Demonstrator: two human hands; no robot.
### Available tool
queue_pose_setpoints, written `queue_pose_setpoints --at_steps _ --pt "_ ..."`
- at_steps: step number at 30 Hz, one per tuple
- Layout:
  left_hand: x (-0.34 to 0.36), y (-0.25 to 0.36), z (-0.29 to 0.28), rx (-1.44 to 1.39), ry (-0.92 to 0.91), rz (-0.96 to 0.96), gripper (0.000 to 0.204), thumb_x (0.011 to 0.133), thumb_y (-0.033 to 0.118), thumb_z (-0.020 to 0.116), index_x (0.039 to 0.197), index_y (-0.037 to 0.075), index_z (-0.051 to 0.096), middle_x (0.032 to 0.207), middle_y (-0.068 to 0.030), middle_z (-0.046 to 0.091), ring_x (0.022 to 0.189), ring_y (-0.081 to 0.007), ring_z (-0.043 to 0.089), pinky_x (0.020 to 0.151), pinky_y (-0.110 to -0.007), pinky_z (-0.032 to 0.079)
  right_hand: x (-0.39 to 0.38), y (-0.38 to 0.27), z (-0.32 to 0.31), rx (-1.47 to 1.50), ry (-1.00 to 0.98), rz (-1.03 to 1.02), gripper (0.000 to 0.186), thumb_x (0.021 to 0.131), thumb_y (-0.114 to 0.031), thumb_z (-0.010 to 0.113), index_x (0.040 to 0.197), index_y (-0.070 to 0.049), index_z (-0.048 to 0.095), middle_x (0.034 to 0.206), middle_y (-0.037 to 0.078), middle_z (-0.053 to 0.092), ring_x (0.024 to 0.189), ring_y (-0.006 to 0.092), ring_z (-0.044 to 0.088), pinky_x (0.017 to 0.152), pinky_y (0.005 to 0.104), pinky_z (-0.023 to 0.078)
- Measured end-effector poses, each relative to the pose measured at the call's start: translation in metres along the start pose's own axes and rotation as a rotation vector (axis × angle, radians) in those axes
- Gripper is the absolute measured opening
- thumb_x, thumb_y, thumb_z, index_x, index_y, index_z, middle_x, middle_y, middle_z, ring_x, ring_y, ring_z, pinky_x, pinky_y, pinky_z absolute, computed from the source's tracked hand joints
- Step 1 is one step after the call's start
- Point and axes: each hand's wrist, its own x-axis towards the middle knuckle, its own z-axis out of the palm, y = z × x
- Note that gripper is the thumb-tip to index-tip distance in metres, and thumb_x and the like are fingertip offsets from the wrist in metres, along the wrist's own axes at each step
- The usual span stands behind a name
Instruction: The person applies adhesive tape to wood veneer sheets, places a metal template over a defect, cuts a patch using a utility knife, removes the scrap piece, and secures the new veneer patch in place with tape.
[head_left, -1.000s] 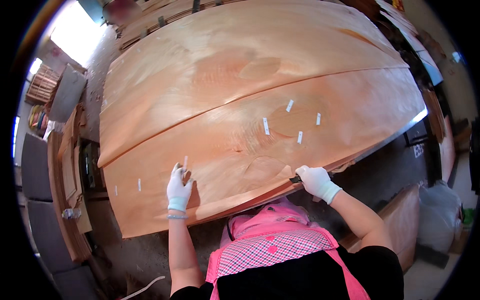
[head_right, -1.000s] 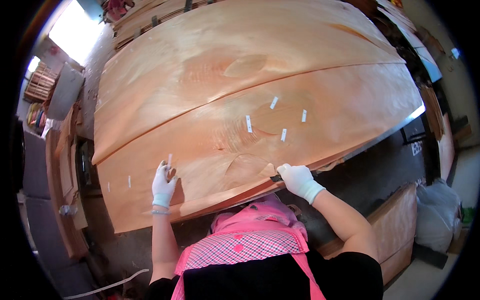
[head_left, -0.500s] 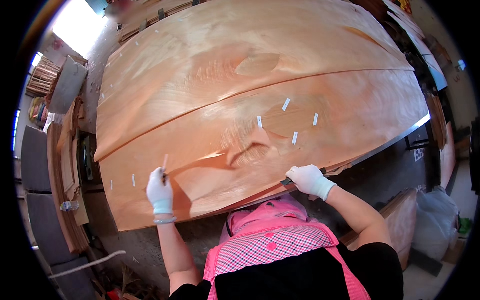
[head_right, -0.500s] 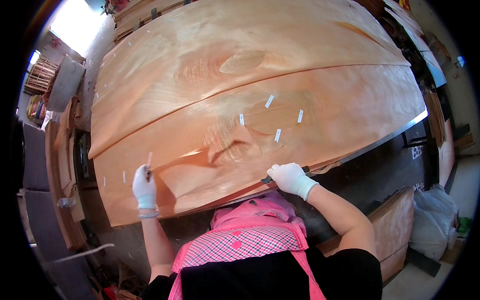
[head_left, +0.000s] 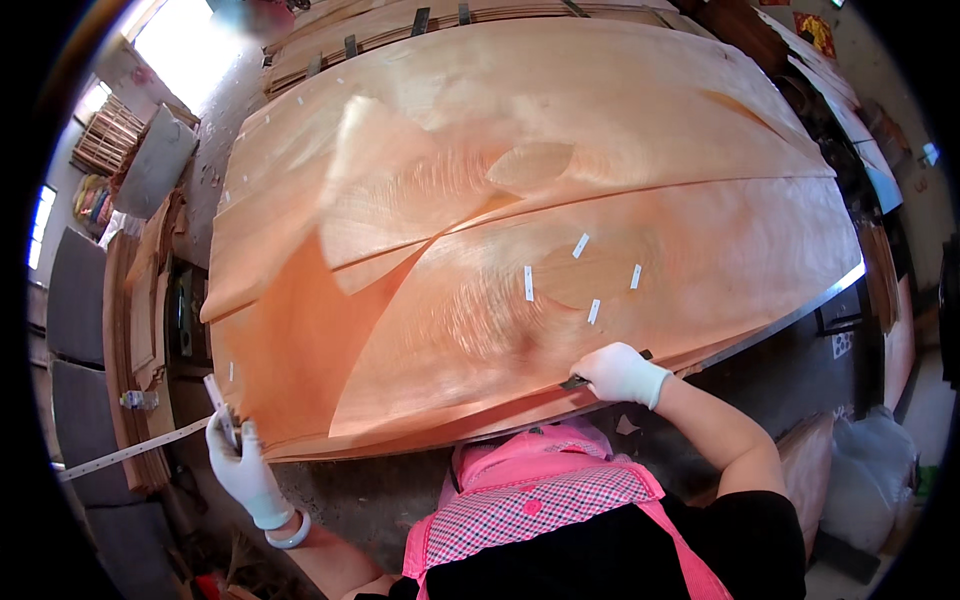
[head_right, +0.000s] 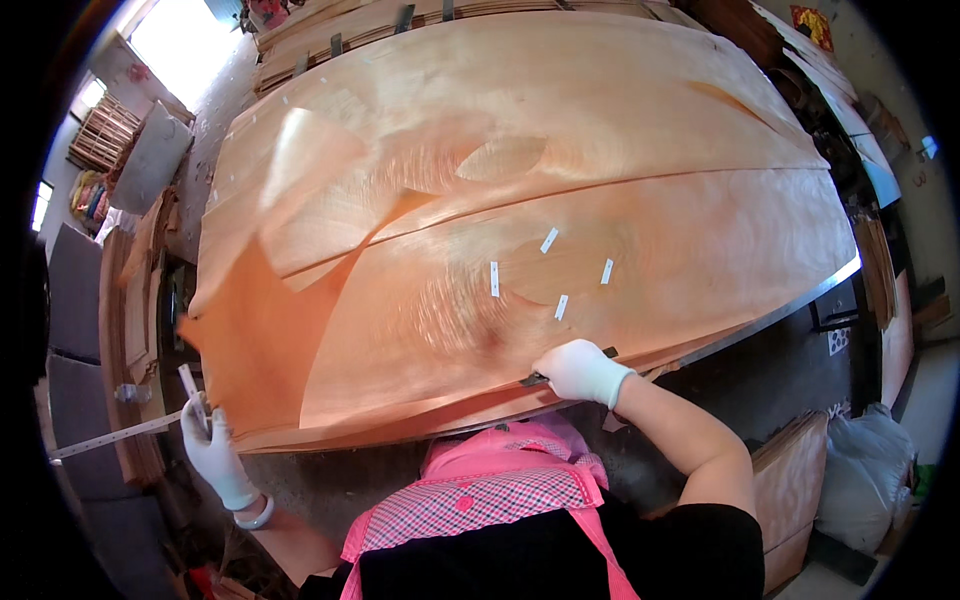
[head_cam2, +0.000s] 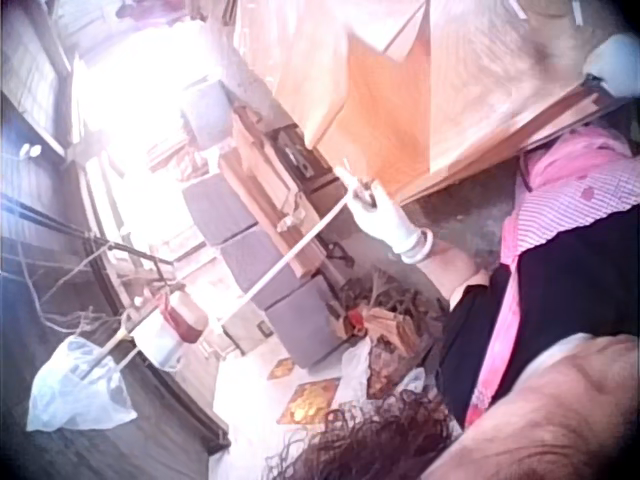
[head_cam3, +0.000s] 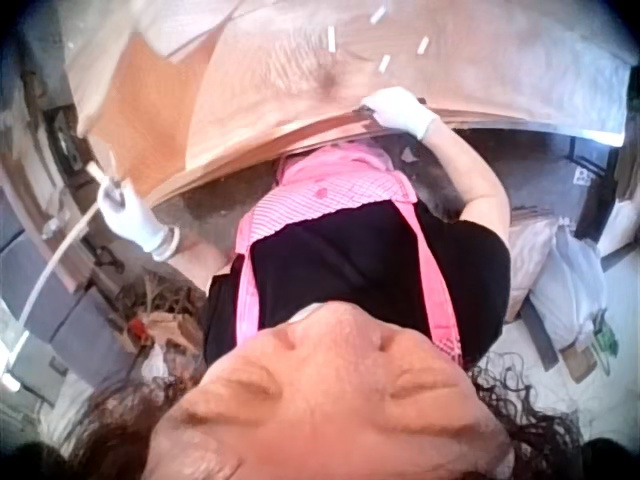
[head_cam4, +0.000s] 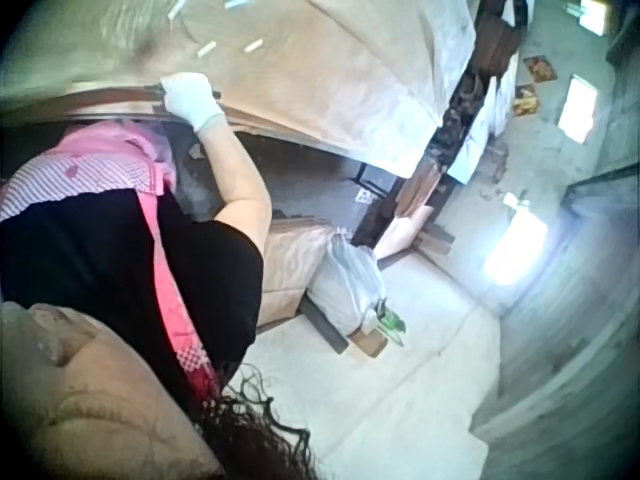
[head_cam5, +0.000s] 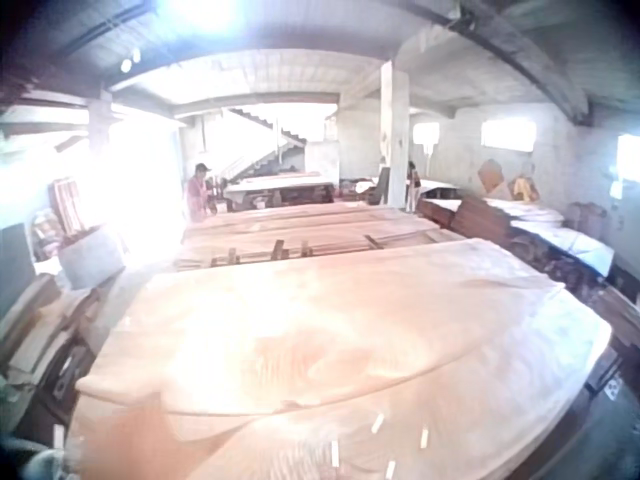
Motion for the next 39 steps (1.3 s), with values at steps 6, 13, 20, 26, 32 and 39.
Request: queue_pose_setpoints --at_steps 6,13,20,26,32,39 --pt "-0.007 0.001 -0.009 -0.143 0.091 -0.08 0.028 0.095 0.003 0.062 0.122 0.003 0.058 0.095 0.0029 0.059 0.073 -0.0024 0.047 0.062 -0.017 0.037 0.038 0.033 -0.034 0.36 -0.274 0.069 0.027 0.081 -0.029 0.068 0.087 -0.004 0.072 0.079 0.018 0.07 0.072 0.0325 0.067 0.069 0.0412 0.053" --pt "-0.022 -0.01 -0.014 -0.133 0.031 -0.176 0.029 0.093 0.0 0.06 0.122 0.004 0.057 0.093 0.0024 0.057 0.069 -0.0031 0.046 0.06 -0.018 0.036 0.054 0.036 -0.034 0.373 -0.414 0.081 0.023 0.085 -0.026 0.064 0.086 -0.004 0.07 0.07 0.014 0.067 0.062 0.0248 0.064 0.062 0.0385 0.051" --pt "-0.045 0.033 -0.016 -0.055 -0.307 -0.152 0.024 0.083 -0.009 0.062 0.105 0.0 0.06 0.087 0.002 0.054 0.072 -0.004 0.047 0.064 -0.019 0.04 0.06 0.027 -0.064 -0.009 0.149 0.165 0.013 0.085 -0.017 0.057 0.089 -0.007 0.065 0.084 0.02 0.069 0.082 0.0384 0.069 0.074 0.0498 0.054" --pt "-0.059 0.059 -0.029 -0.036 -0.476 -0.062 0.025 0.079 -0.01 0.066 0.103 -0.003 0.064 0.089 -0.0075 0.063 0.077 -0.0118 0.062 0.071 -0.024 0.049 0.115 0.075 -0.143 -0.048 0.518 0.079 0.014 0.082 -0.011 0.054 0.093 -0.009 0.063 0.086 0.019 0.068 0.085 0.0393 0.066 0.076 0.05 0.052" --pt "-0.064 0.048 -0.005 0.001 -0.399 -0.139 0.025 0.078 -0.009 0.068 0.102 -0.003 0.065 0.088 -0.0064 0.063 0.077 -0.0102 0.061 0.071 -0.024 0.049 0.207 0.143 -0.261 -0.194 0.721 0.2 0.02 0.086 -0.014 0.052 0.1 -0.011 0.066 0.097 0.017 0.07 0.093 0.0391 0.066 0.08 0.0482 0.052" --pt "-0.08 0.046 0.023 0.087 -0.301 -0.23 0.023 0.078 -0.007 0.068 0.1 -0.002 0.065 0.076 -0.0028 0.062 0.071 -0.0076 0.059 0.064 -0.023 0.047 0.289 0.2 -0.311 -0.069 0.857 0.441 0.025 0.088 -0.017 0.053 0.107 -0.009 0.067 0.107 0.019 0.069 0.102 0.0374 0.066 0.086 0.0493 0.052"
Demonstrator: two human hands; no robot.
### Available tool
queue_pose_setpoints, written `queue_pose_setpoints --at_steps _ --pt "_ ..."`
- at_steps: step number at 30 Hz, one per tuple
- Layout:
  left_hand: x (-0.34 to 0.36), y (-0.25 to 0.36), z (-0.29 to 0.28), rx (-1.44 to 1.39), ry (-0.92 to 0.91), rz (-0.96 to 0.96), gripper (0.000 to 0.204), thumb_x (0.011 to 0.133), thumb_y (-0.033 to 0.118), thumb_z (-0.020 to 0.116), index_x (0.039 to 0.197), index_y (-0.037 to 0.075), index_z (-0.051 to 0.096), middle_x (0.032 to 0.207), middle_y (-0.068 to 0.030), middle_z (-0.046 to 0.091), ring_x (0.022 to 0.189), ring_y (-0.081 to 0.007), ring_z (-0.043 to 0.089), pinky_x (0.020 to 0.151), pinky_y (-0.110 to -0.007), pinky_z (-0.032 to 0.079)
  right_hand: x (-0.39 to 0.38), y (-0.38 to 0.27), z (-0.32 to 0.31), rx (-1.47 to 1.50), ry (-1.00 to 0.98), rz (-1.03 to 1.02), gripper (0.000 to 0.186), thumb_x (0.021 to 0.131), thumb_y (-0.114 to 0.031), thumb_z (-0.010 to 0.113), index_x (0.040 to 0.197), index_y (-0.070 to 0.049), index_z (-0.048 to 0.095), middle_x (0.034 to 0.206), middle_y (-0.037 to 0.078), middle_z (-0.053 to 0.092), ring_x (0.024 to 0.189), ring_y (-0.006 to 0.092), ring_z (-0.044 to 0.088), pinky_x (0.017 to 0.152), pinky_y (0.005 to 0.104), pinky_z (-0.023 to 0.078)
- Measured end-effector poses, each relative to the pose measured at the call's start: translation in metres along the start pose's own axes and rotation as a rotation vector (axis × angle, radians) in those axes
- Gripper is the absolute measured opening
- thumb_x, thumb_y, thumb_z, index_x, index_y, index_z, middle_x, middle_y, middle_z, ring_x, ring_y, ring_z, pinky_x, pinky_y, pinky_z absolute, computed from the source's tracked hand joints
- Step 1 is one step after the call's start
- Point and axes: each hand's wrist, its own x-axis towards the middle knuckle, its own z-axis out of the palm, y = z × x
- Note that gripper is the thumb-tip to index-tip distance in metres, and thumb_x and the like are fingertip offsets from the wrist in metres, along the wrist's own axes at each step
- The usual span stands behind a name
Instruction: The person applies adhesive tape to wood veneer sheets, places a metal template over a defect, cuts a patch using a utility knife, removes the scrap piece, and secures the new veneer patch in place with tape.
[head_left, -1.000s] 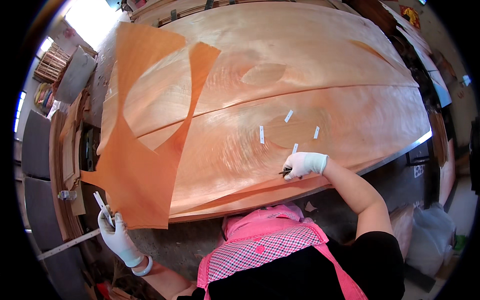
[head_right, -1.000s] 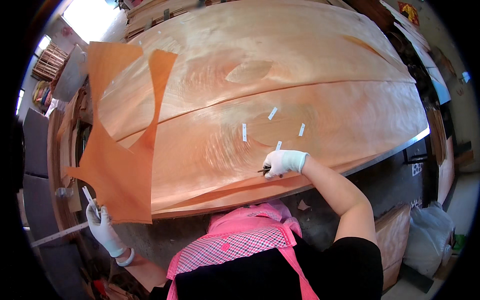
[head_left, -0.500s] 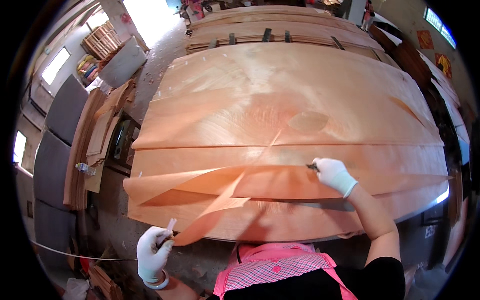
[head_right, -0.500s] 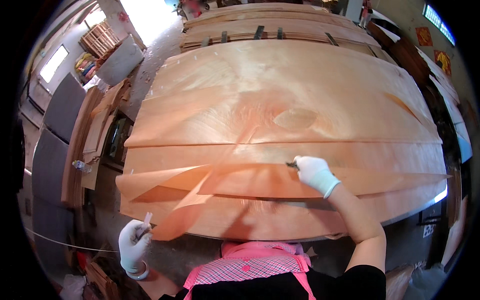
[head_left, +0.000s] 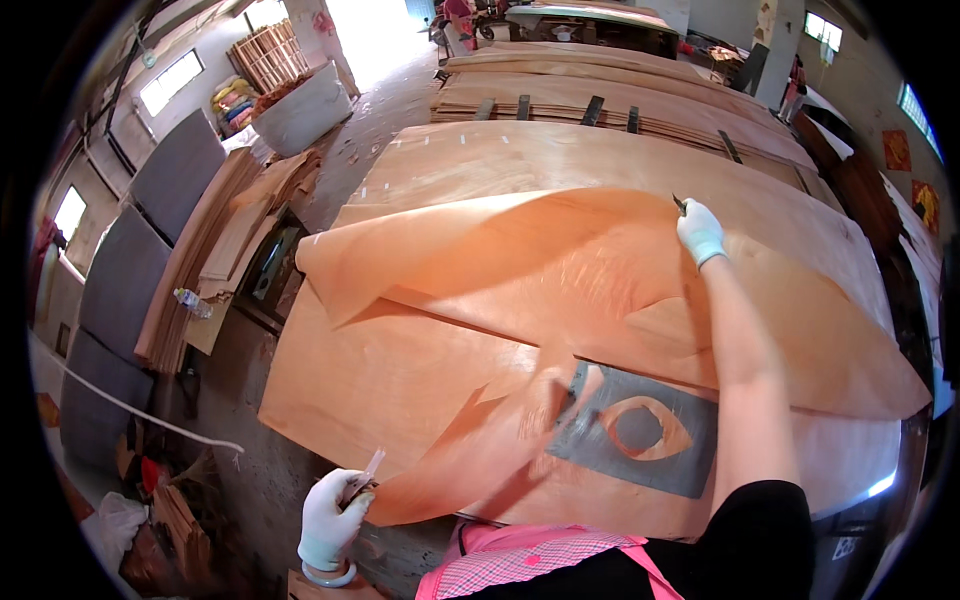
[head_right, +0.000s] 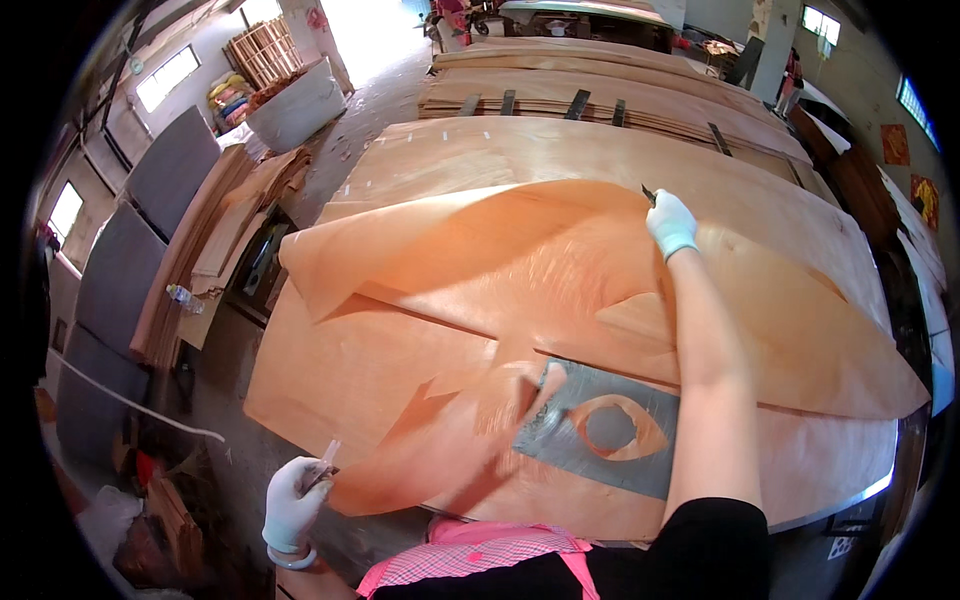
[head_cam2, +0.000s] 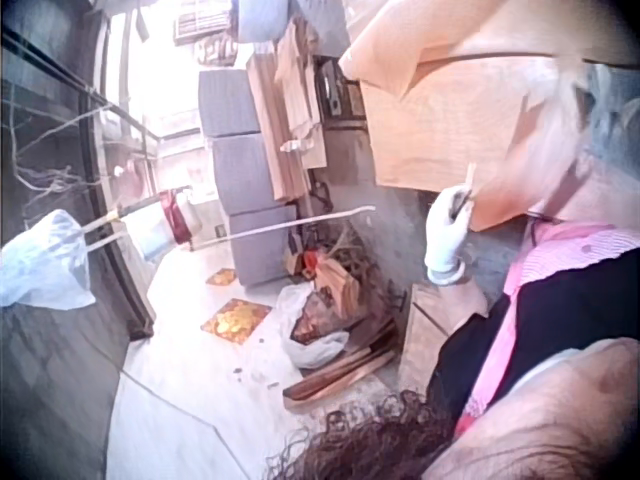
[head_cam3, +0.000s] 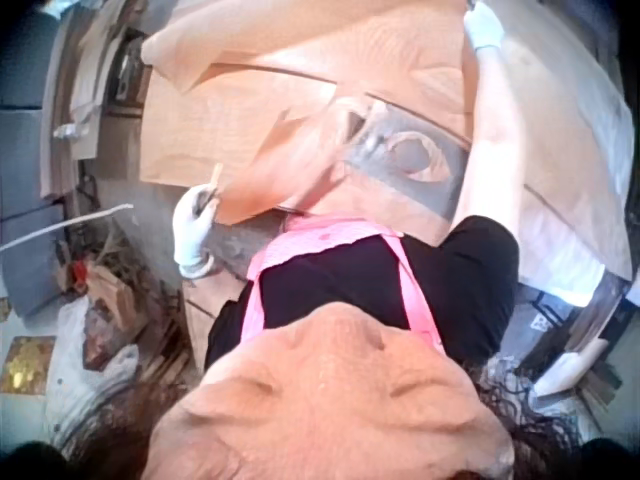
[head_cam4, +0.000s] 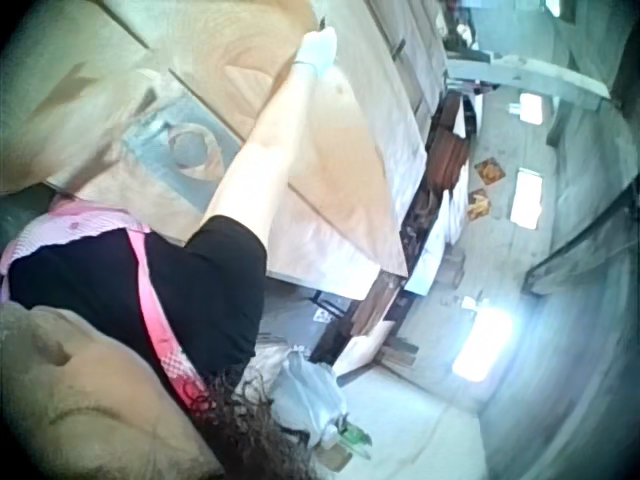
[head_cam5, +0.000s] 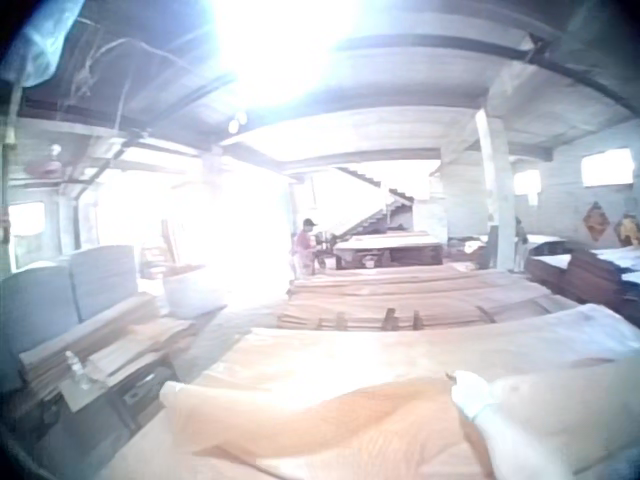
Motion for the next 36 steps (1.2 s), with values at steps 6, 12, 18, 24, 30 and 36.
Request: queue_pose_setpoints --at_steps 6,12,18,24,30,36 --pt "-0.028 0.008 0.01 -0.044 0.041 -0.171 0.02 0.082 -0.008 0.063 0.1 -0.002 0.063 0.084 -0.0016 0.062 0.07 -0.0058 0.057 0.062 -0.022 0.047 0.008 0.008 0.082 0.138 -0.064 0.047 0.022 0.088 -0.022 0.057 0.103 -0.009 0.067 0.105 0.021 0.069 0.101 0.0399 0.065 0.086 0.0495 0.052" --pt "-0.051 0.019 0.018 -0.025 0.162 -0.229 0.019 0.08 -0.009 0.066 0.098 -0.002 0.065 0.078 -0.0016 0.062 0.066 -0.0048 0.056 0.06 -0.022 0.046 0.008 0.018 0.141 0.266 -0.048 0.004 0.025 0.089 -0.021 0.058 0.106 -0.006 0.067 0.103 0.024 0.068 0.101 0.0427 0.063 0.088 0.0508 0.051" --pt "-0.056 0.039 0.021 0.128 0.096 -0.251 0.023 0.082 0.006 0.069 0.104 0.001 0.067 0.09 -0.0119 0.067 0.081 -0.0212 0.065 0.074 -0.032 0.051 0.004 0.027 0.18 0.369 0.034 -0.116 0.033 0.088 -0.013 0.057 0.118 -0.004 0.063 0.118 0.024 0.065 0.114 0.0407 0.059 0.098 0.0463 0.047" --pt "-0.023 0.013 0.04 0.172 0.115 -0.018 0.024 0.083 0.01 0.068 0.105 0.001 0.066 0.089 -0.0112 0.067 0.082 -0.0215 0.065 0.076 -0.033 0.051 -0.01 0.028 0.179 0.204 0.109 -0.136 0.045 0.096 -0.016 0.053 0.139 -0.005 0.052 0.132 0.021 0.061 0.124 0.0357 0.057 0.102 0.0429 0.046" --pt "0.056 -0.05 0.074 0.229 0.113 0.066 0.02 0.084 0.016 0.062 0.1 0.005 0.065 0.094 -0.0202 0.067 0.09 -0.0387 0.065 0.079 -0.045 0.051 -0.079 -0.03 0.106 0.395 -0.307 -0.358 0.041 0.094 -0.015 0.055 0.133 -0.005 0.059 0.115 0.019 0.069 0.105 0.0319 0.068 0.09 0.0407 0.053" --pt "0.127 -0.115 0.133 0.045 0.412 0.042 0.03 0.088 0.025 0.067 0.108 0.004 0.067 0.091 -0.0164 0.069 0.092 -0.0391 0.065 0.082 -0.045 0.051 -0.157 -0.103 0.045 0.53 -0.243 -0.387 0.033 0.095 -0.01 0.056 0.125 0.0 0.064 0.104 0.019 0.073 0.091 0.0238 0.071 0.079 0.0332 0.053"
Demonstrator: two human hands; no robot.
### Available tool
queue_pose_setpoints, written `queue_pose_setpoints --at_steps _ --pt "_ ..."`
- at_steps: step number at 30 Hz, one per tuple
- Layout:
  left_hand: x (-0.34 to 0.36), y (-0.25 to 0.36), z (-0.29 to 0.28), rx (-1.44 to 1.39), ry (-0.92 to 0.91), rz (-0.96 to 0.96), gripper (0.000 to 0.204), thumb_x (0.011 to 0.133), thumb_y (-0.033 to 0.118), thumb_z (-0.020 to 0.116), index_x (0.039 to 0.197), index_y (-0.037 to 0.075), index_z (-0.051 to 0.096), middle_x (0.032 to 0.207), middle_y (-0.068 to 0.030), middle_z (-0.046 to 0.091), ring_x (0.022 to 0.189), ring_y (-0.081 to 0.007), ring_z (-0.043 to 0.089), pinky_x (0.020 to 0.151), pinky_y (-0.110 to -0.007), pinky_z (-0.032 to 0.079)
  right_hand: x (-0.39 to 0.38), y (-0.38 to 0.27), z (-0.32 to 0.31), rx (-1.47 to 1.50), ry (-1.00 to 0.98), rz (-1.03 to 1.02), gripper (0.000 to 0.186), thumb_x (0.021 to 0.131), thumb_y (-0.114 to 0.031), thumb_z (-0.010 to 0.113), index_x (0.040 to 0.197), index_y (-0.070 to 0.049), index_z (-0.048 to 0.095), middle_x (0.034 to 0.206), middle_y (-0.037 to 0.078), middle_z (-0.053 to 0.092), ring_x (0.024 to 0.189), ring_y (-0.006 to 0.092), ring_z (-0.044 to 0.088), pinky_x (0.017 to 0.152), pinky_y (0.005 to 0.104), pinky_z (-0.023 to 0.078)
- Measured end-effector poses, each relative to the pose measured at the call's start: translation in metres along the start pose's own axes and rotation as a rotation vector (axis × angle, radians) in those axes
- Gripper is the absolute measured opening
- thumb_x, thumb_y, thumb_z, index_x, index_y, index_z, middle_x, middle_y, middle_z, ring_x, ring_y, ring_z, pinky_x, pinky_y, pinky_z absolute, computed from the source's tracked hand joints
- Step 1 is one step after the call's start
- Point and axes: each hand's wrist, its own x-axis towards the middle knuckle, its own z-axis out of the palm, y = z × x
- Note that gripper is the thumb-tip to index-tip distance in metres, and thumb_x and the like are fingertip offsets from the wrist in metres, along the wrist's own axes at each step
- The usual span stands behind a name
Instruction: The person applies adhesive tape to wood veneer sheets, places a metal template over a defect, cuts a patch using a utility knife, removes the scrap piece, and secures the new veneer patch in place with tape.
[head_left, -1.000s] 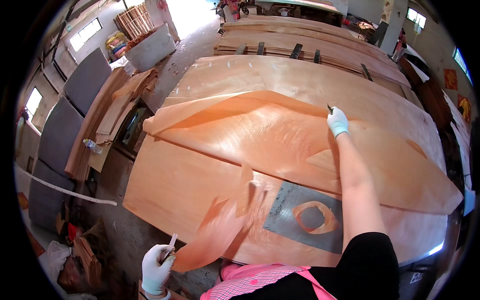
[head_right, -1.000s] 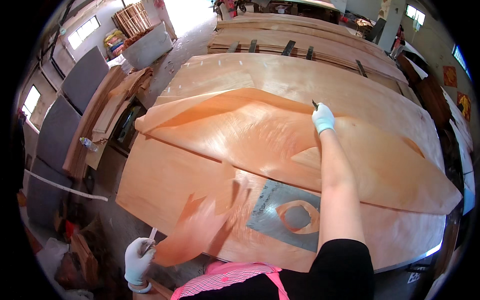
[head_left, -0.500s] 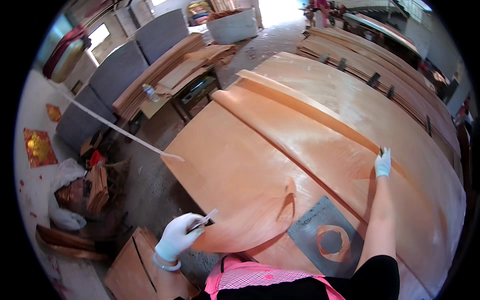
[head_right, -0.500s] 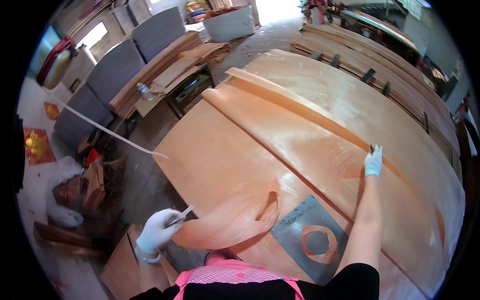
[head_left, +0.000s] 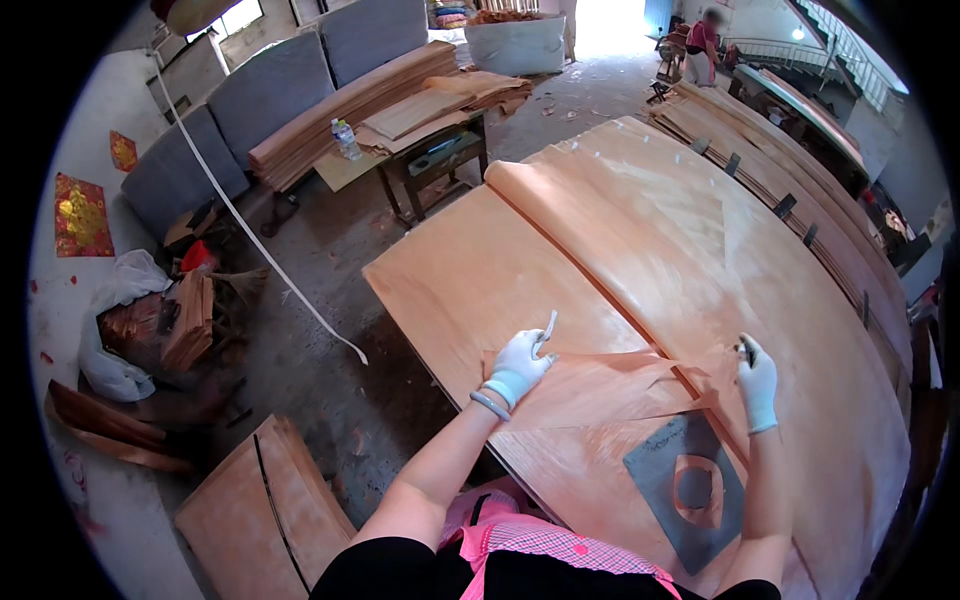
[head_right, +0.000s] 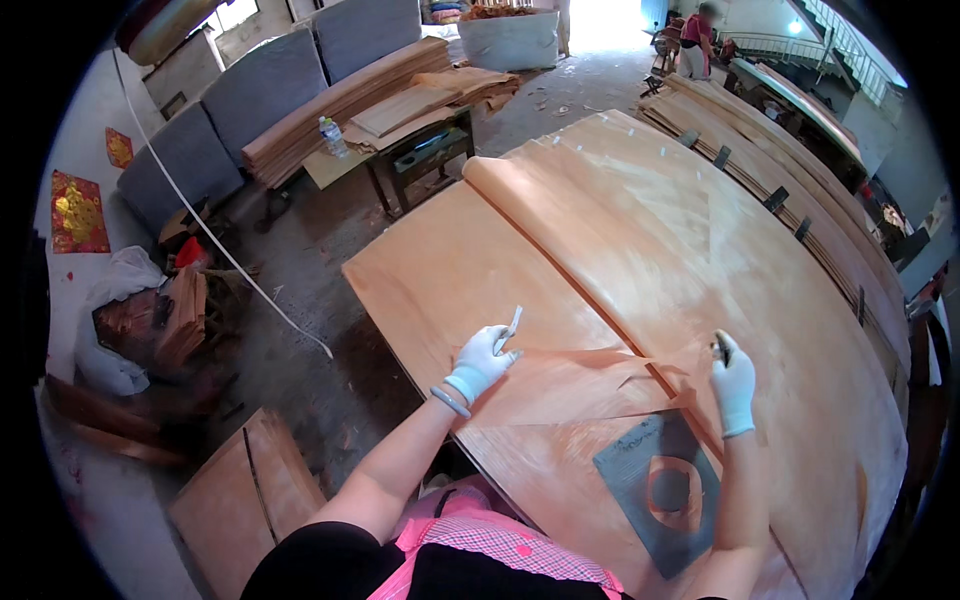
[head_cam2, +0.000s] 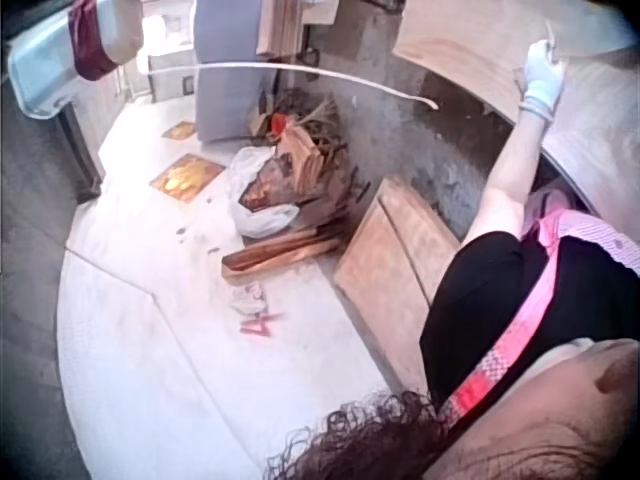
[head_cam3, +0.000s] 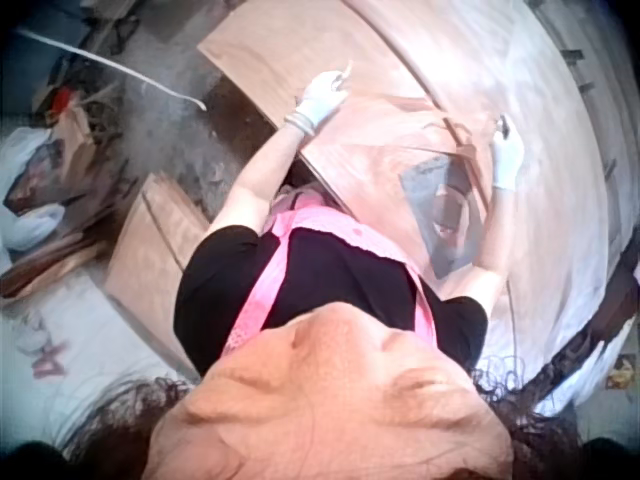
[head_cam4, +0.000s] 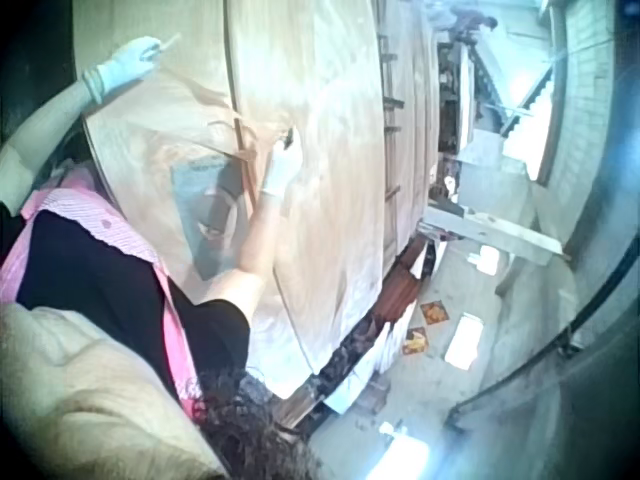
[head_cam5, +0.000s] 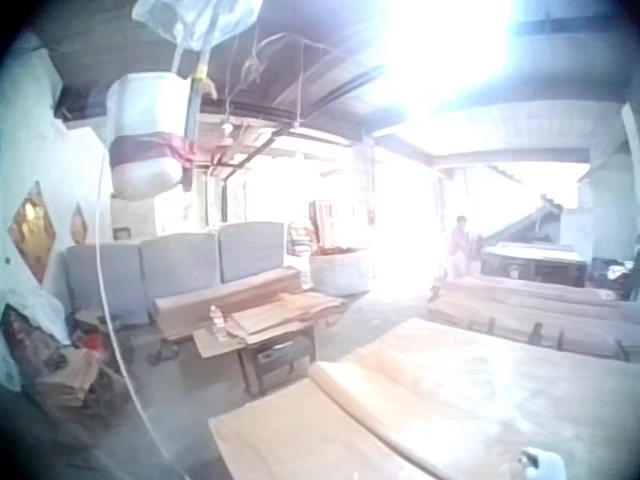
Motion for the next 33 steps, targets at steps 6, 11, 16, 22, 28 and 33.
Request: queue_pose_setpoints --at_steps 6,11,16,22,28,33 --pt "0.008 -0.094 -0.055 -0.671 -0.071 -0.556 0.024 0.097 0.024 0.064 0.105 0.002 0.07 0.083 -0.006 0.072 0.054 -0.0101 0.061 0.045 -0.025 0.047 -0.055 -0.12 0.071 0.042 -0.264 -0.256 0.032 0.089 -0.003 0.058 0.12 -0.005 0.068 0.1 0.016 0.074 0.087 0.0225 0.072 0.079 0.0323 0.054" --pt "0.048 -0.173 -0.113 -0.588 -0.015 -0.659 0.026 0.096 0.022 0.065 0.11 0.001 0.071 0.075 -0.0066 0.071 0.047 -0.0091 0.055 0.043 -0.024 0.043 -0.059 -0.197 0.177 0.009 -0.526 -0.323 0.03 0.089 -0.009 0.062 0.118 -0.007 0.069 0.102 0.015 0.073 0.092 0.0276 0.072 0.08 0.0364 0.056" --pt "0.111 -0.208 -0.111 -0.661 -0.081 -0.6 0.023 0.095 0.021 0.065 0.105 0.002 0.073 0.073 -0.0061 0.07 0.047 -0.01 0.056 0.045 -0.026 0.044 -0.039 -0.273 0.266 -0.044 -0.619 -0.356 0.032 0.089 -0.011 0.062 0.12 -0.008 0.069 0.107 0.017 0.072 0.098 0.0317 0.07 0.083 0.0369 0.056" --pt "0.169 -0.21 -0.098 -0.578 -0.3 -0.571 0.027 0.095 0.028 0.062 0.094 0.004 0.074 0.073 -0.0067 0.071 0.053 -0.0135 0.06 0.051 -0.031 0.047 0.005 -0.311 0.352 -0.038 -0.467 -0.521 0.048 0.085 -0.007 0.055 0.132 -0.012 0.061 0.113 0.019 0.068 0.101 0.0373 0.066 0.083 0.0432 0.054" --pt "0.188 -0.22 -0.096 -0.546 -0.428 -0.741 0.026 0.094 0.023 0.065 0.097 -0.003 0.069 0.079 -0.0111 0.074 0.055 -0.0171 0.065 0.05 -0.029 0.051 0.056 -0.352 0.402 -0.425 -0.816 -0.441 0.077 0.081 0.001 0.049 0.153 -0.019 0.033 0.158 0.008 0.035 0.11 0.036 0.064 0.091 0.0419 0.052" --pt "0.188 -0.201 -0.12 -0.557 -0.478 -0.822 0.024 0.094 0.022 0.063 0.094 -0.001 0.069 0.072 -0.0112 0.071 0.053 -0.0172 0.064 0.048 -0.032 0.049 0.072 -0.349 0.405 -0.532 -1.032 -0.505 0.082 0.079 0.004 0.05 0.155 -0.02 0.031 0.159 0.007 0.033 0.114 0.0356 0.062 0.091 0.0413 0.052"
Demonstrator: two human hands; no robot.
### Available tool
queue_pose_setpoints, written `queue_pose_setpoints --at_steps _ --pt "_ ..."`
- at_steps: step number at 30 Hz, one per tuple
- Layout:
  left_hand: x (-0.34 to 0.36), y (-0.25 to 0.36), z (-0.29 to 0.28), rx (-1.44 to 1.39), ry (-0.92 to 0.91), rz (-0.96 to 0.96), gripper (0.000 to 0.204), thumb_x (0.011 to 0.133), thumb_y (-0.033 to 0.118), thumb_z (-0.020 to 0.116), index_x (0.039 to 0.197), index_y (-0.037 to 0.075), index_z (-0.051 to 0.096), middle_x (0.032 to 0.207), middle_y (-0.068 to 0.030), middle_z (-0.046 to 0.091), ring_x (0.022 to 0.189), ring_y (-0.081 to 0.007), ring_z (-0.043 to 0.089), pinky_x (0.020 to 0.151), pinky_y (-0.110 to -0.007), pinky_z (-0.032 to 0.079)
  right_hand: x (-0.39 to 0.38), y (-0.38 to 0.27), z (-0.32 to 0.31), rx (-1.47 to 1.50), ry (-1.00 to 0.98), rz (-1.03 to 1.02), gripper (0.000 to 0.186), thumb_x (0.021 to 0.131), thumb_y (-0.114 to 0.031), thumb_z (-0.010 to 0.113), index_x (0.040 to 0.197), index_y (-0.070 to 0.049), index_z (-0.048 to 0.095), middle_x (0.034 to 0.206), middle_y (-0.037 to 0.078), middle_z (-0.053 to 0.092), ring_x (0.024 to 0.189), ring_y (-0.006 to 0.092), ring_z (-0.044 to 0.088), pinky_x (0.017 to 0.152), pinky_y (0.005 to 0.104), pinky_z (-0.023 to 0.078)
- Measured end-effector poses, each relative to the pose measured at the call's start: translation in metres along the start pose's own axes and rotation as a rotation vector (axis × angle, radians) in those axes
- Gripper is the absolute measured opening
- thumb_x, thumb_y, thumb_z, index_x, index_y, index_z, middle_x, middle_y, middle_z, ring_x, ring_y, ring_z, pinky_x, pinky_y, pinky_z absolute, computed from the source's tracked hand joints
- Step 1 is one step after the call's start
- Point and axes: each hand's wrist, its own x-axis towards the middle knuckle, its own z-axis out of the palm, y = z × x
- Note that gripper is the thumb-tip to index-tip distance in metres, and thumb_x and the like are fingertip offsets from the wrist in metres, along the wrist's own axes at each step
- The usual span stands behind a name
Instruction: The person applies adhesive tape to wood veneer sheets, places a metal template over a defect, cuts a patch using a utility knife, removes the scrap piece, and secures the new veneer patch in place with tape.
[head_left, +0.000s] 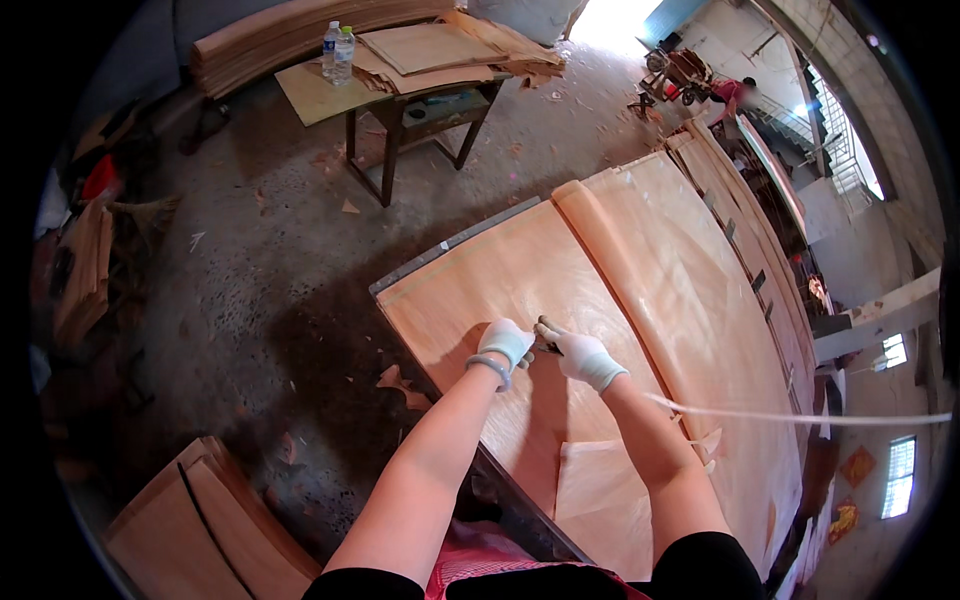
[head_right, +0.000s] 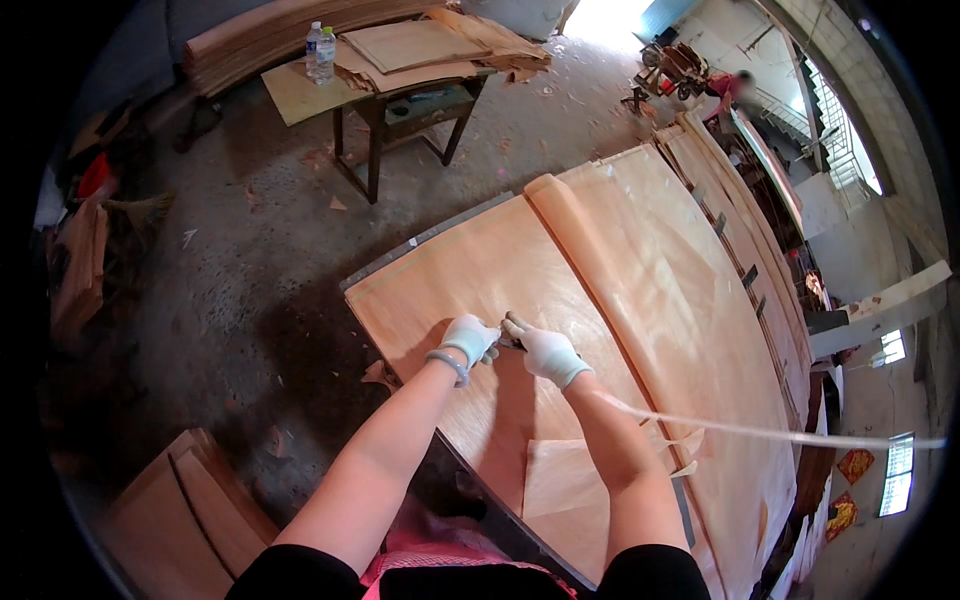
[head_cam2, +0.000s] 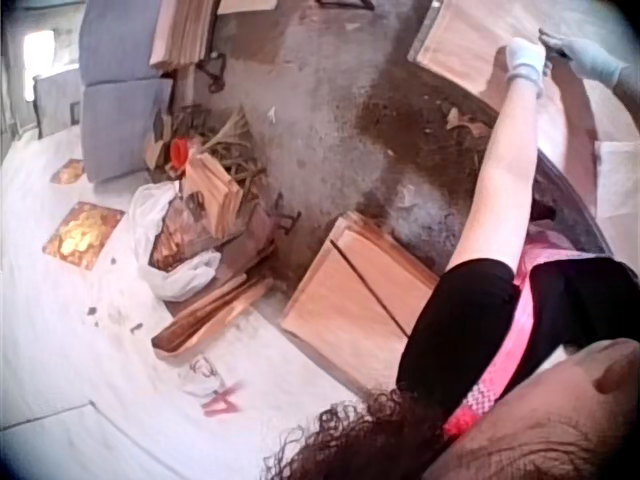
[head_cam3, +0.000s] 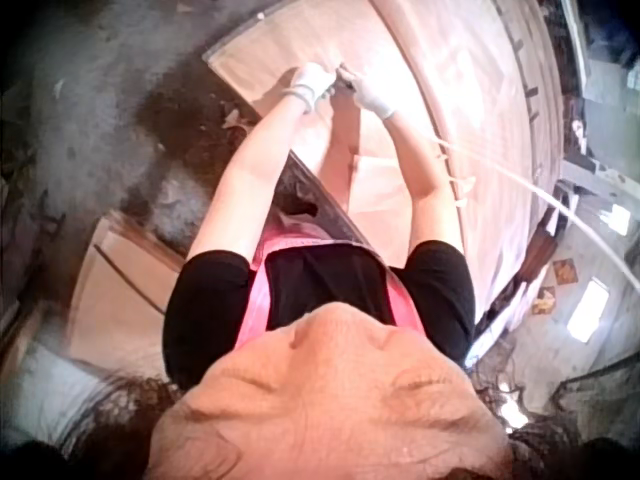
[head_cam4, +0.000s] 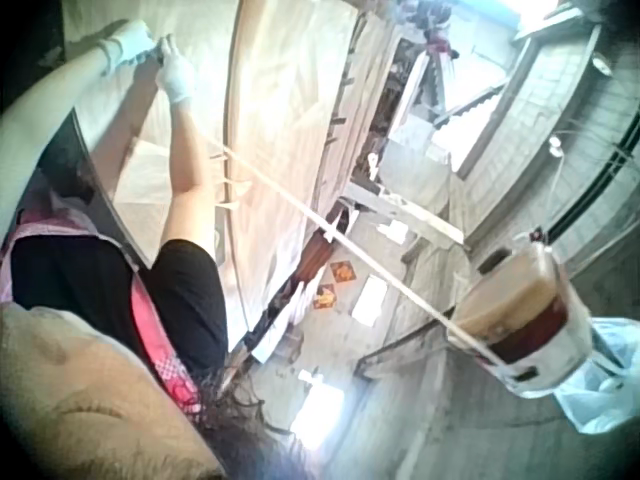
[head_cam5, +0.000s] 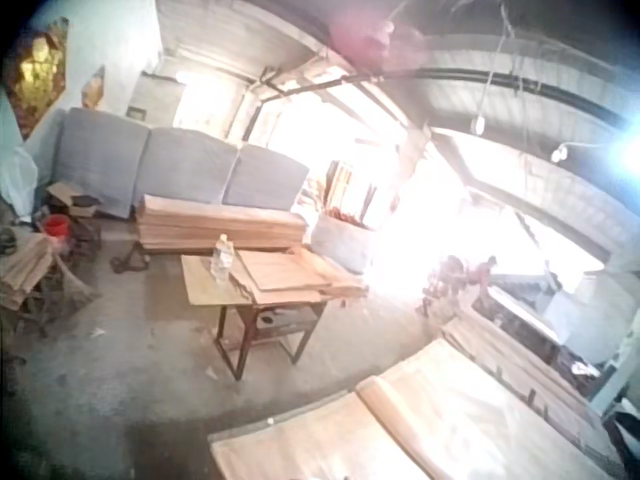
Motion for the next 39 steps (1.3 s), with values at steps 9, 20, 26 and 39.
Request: queue_pose_setpoints --at_steps 9,20,26,39 --pt "-0.007 -0.012 -0.014 0.705 0.19 0.294 0.029 0.088 0.034 0.064 0.089 0.008 0.075 0.092 -0.016 0.073 0.087 -0.035 0.07 0.073 -0.048 0.056 -0.003 -0.018 0.014 -0.214 -0.118 -0.07 0.087 0.082 0.0 0.054 0.158 -0.023 0.019 0.162 0.028 0.01 0.092 0.0394 0.07 0.075 0.0463 0.056" --pt "0.091 0.033 -0.099 0.019 0.031 0.158 0.018 0.092 0.023 0.068 0.091 0.005 0.072 0.074 -0.0079 0.071 0.057 -0.0173 0.066 0.049 -0.033 0.051 0.063 -0.031 -0.045 0.277 0.168 -0.054 0.068 0.083 0.002 0.05 0.146 -0.023 0.046 0.122 0.018 0.065 0.1 0.0367 0.066 0.085 0.0407 0.055" --pt "0.072 0.046 -0.094 0.426 0.214 0.133 0.027 0.087 0.028 0.071 0.102 0.006 0.074 0.094 -0.0149 0.074 0.078 -0.027 0.072 0.065 -0.038 0.057 0.089 -0.052 -0.052 0.411 -0.066 0.149 0.087 0.08 0.007 0.047 0.156 -0.028 0.025 0.131 0.025 0.056 0.106 0.043 0.064 0.084 0.0441 0.055" --pt "-0.101 -0.072 -0.129 -0.34 0.239 0.385 0.034 0.102 0.032 0.054 0.099 0.003 0.07 0.083 -0.0065 0.071 0.072 -0.0109 0.066 0.064 -0.029 0.054 0.04 -0.089 -0.021 0.05 0.271 -0.031 0.066 0.084 -0.01 0.058 0.146 -0.029 0.047 0.155 0.028 0.031 0.101 0.0427 0.067 0.08 0.0441 0.056"
